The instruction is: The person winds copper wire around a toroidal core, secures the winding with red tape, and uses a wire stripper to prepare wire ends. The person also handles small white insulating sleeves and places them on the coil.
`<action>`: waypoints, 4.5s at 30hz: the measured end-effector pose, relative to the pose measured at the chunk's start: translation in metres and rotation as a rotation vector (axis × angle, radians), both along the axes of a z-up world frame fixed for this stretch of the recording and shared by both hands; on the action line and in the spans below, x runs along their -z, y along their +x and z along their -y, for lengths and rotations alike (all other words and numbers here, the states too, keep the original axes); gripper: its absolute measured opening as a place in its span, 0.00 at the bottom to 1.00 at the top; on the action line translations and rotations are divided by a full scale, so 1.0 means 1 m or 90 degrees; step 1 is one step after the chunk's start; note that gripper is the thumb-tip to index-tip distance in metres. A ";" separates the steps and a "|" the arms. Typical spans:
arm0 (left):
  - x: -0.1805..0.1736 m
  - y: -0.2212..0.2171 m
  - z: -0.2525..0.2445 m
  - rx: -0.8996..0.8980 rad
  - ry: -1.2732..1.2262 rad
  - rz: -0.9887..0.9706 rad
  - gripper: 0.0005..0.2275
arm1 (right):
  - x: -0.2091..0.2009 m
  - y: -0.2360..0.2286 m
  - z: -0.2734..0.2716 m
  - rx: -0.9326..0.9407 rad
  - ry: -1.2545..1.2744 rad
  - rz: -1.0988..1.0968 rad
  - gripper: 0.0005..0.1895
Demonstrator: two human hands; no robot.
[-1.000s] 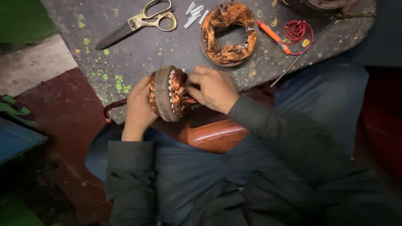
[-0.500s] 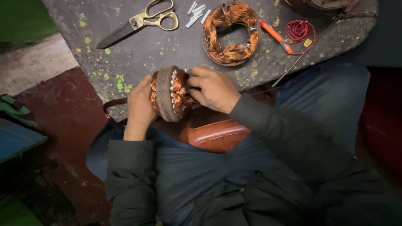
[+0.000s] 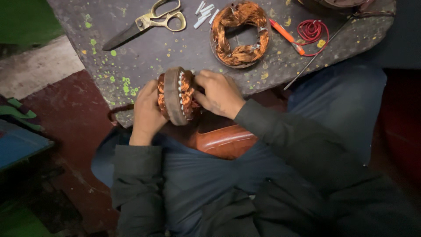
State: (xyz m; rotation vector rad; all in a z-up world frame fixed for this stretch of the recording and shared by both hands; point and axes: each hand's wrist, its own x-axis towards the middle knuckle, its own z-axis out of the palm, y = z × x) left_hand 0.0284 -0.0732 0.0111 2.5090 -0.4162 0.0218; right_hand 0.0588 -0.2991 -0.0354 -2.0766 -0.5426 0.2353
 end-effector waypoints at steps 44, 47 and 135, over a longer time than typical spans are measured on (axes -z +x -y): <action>0.032 -0.037 -0.008 -0.171 0.121 -0.003 0.17 | 0.019 -0.014 0.010 -0.077 -0.074 0.353 0.19; 0.026 -0.031 -0.013 -0.159 -0.012 -0.070 0.13 | 0.023 -0.013 0.013 -0.082 -0.059 0.345 0.19; -0.111 -0.082 0.085 -0.286 -0.231 0.148 0.16 | -0.088 -0.036 0.101 0.130 0.744 -0.446 0.16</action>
